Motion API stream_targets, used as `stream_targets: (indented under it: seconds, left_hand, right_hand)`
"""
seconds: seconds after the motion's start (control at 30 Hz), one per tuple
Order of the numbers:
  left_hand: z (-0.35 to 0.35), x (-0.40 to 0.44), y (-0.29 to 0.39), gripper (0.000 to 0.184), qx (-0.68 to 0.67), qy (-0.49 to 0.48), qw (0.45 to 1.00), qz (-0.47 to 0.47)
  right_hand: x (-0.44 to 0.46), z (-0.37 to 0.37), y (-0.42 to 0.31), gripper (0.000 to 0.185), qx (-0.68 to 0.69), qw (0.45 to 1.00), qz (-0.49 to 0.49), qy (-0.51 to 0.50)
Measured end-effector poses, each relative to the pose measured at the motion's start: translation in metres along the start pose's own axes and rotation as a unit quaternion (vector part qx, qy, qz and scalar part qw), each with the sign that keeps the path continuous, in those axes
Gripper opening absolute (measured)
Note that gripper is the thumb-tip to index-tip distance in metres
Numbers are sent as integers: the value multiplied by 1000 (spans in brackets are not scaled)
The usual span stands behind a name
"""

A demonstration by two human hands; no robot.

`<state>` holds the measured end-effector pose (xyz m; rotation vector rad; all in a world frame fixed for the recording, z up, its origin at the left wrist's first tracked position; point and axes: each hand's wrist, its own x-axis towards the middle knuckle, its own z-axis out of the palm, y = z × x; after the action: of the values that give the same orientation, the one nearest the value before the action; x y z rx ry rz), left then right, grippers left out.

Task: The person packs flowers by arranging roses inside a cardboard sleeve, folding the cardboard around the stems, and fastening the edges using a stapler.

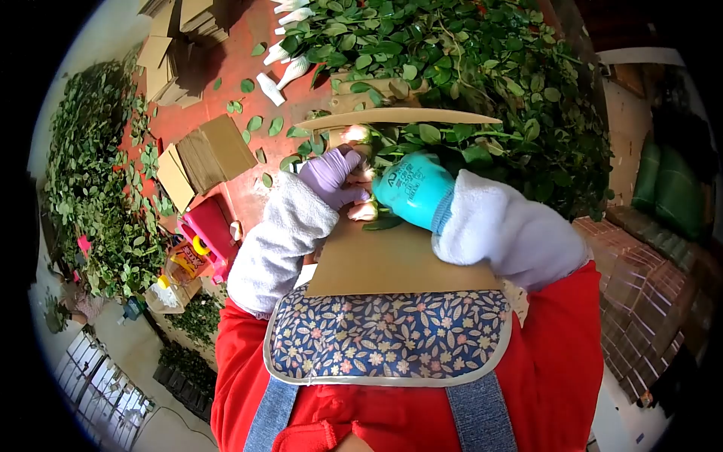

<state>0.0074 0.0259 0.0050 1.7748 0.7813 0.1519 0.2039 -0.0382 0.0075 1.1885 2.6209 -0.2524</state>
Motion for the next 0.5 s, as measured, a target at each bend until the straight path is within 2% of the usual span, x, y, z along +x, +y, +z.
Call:
stream_targets:
  seconds: [0.03,0.13,0.2,0.23,0.3,0.33,0.37,0.43,0.47,0.5]
  left_hand:
    - [-1,0,3,31,-8,-7,1000,-29]
    - [0,0,3,23,-57,-33,995,-76]
    - [5,2,-4,20,-95,-53,990,-91]
    - [6,4,-5,19,-220,-42,964,-143]
    - [7,9,4,19,-336,-7,907,-254]
    - [6,11,12,19,-390,21,868,-305]
    - [7,9,14,21,-404,36,857,-317]
    - [12,1,10,27,-401,46,875,-266]
    - [18,-3,6,31,-487,58,834,-252]
    - [22,-5,3,31,-651,77,704,-272]
  right_hand:
    - [-2,-8,0,9,0,1000,0,-1]
    - [-4,-21,2,22,221,972,-38,-77]
    - [-4,-4,2,23,217,972,-42,-75]
    - [-2,4,2,25,212,974,-47,-72]
    - [-1,9,9,22,229,969,-28,-84]
    - [-3,4,18,20,261,960,-55,-86]
    - [-5,-4,27,19,291,949,-83,-89]
    - [-15,-55,40,23,457,869,-23,-190]
    - [-31,-55,44,28,519,842,-58,-134]
    - [-46,-56,49,34,577,807,-94,-78]
